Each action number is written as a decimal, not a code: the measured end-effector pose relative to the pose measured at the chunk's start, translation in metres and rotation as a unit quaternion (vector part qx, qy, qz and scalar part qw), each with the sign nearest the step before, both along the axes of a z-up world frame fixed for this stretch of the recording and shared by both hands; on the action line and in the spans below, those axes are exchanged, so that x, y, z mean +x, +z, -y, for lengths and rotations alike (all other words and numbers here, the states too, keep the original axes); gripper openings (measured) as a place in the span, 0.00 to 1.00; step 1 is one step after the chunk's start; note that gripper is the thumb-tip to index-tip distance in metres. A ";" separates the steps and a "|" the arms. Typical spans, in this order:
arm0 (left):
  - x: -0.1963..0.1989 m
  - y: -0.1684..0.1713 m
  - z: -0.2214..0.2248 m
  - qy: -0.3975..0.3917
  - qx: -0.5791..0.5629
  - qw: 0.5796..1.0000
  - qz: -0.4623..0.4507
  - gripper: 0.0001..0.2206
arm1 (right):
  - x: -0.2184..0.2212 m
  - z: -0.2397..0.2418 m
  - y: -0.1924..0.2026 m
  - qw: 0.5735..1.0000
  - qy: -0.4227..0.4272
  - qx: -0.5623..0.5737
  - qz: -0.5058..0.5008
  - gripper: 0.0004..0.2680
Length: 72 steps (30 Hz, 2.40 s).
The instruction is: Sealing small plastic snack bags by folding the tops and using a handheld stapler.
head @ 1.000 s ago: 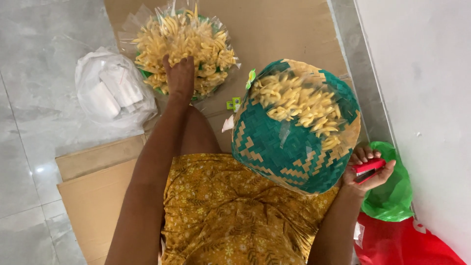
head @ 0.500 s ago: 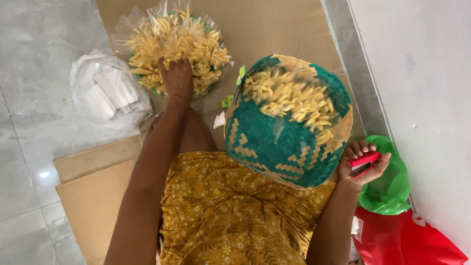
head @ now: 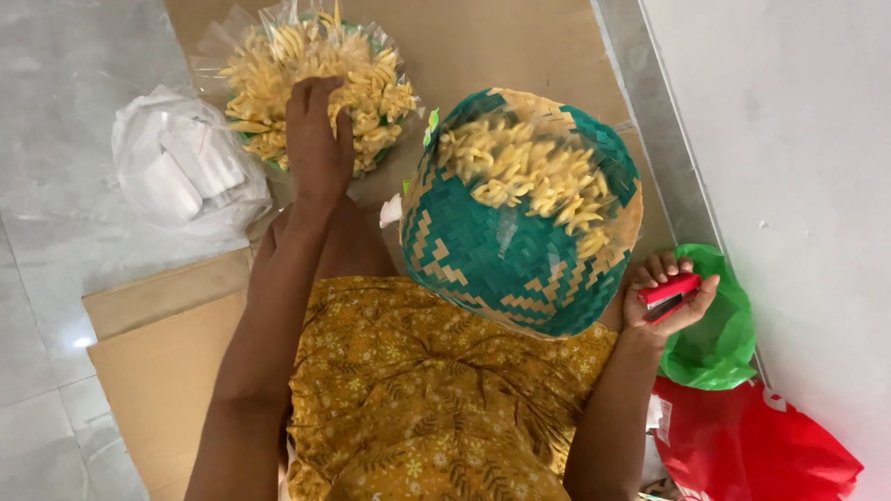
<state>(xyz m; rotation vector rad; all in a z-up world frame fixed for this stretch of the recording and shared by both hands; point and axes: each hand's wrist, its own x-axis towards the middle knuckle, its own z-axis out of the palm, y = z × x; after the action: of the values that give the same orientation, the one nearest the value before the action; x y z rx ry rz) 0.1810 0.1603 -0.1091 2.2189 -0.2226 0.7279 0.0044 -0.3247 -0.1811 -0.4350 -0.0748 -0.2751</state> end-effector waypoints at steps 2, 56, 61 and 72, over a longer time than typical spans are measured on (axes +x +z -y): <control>-0.014 0.040 0.016 -0.028 -0.050 0.998 0.008 0.18 | -0.002 0.002 -0.001 1.000 -0.002 -0.002 0.000 0.13; -0.144 0.095 0.138 -0.338 -0.504 0.757 -0.242 0.09 | 0.007 -0.039 0.094 0.997 -0.047 -0.002 -0.056 0.15; -0.156 0.110 0.145 -0.322 -0.498 0.761 -0.264 0.20 | 0.023 -0.123 0.203 0.969 -0.144 -0.201 0.014 0.16; -0.181 0.097 0.154 -0.305 -0.297 0.896 -0.129 0.25 | 0.039 -0.212 0.235 0.832 -0.366 -0.381 0.167 0.17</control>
<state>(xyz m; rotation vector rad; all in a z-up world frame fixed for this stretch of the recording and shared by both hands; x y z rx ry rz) 0.0003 0.0063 -0.0121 1.5030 -0.4652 0.1148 0.0437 -0.1128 0.0543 -1.2149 -0.3726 -1.1026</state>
